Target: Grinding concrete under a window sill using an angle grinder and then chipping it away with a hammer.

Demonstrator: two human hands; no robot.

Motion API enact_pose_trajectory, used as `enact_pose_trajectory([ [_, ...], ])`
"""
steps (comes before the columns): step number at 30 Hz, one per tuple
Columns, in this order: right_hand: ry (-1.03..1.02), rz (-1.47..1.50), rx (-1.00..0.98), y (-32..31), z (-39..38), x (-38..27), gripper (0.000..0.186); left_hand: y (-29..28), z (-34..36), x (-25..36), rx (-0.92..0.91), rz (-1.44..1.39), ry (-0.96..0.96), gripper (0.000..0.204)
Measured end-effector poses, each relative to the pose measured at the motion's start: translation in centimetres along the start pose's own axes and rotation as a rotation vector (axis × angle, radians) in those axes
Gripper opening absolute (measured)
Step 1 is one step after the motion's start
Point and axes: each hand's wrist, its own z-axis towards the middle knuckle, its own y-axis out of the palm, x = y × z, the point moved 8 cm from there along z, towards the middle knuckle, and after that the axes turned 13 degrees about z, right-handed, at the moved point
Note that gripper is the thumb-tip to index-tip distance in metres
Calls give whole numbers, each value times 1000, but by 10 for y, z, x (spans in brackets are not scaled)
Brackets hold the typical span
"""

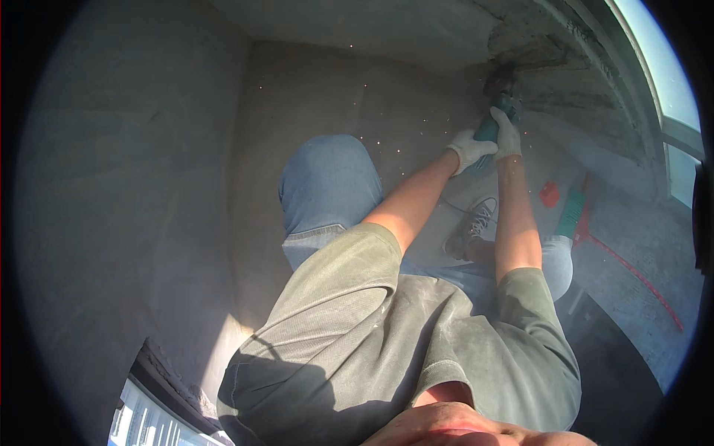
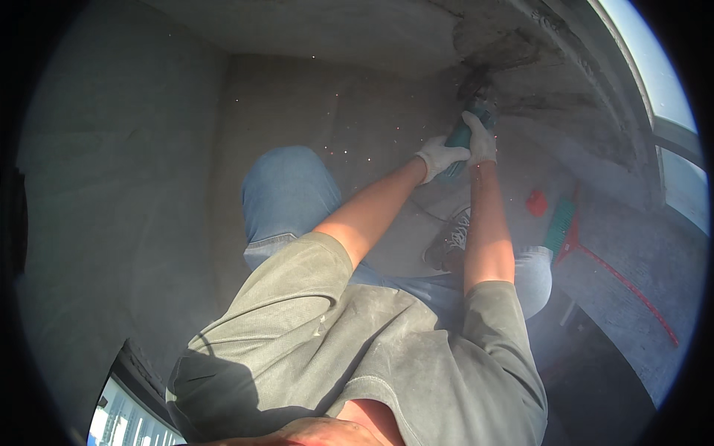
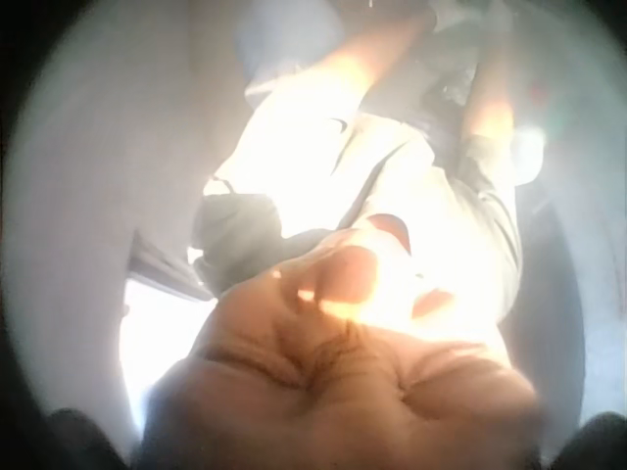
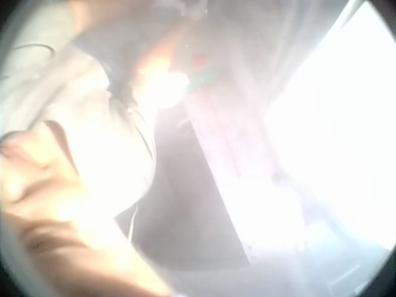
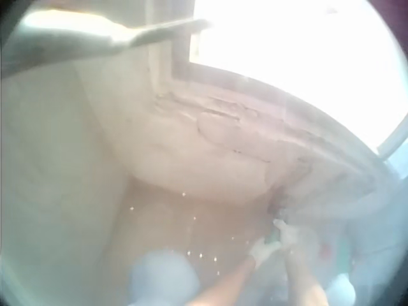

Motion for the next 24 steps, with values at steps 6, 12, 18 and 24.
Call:
enact_pose_trajectory([
  [6, 100, 19, 9, -22, -46, -4, 41, 25, -42, 1, -28, 114, -73, 48],
  [12, 48, 3, 26, -26, -57, -9, 46, 33, -53, 4, -71, 72, -122, 46],
  [18, 90, -82, -15, -17, -41, -13, 55, 31, -33, -1, -95, 32, -119, 46],
  [24, 68, -65, -47, -13, -22, -19, 57, 29, -19, 7, -12, 72, -92, 42],
])
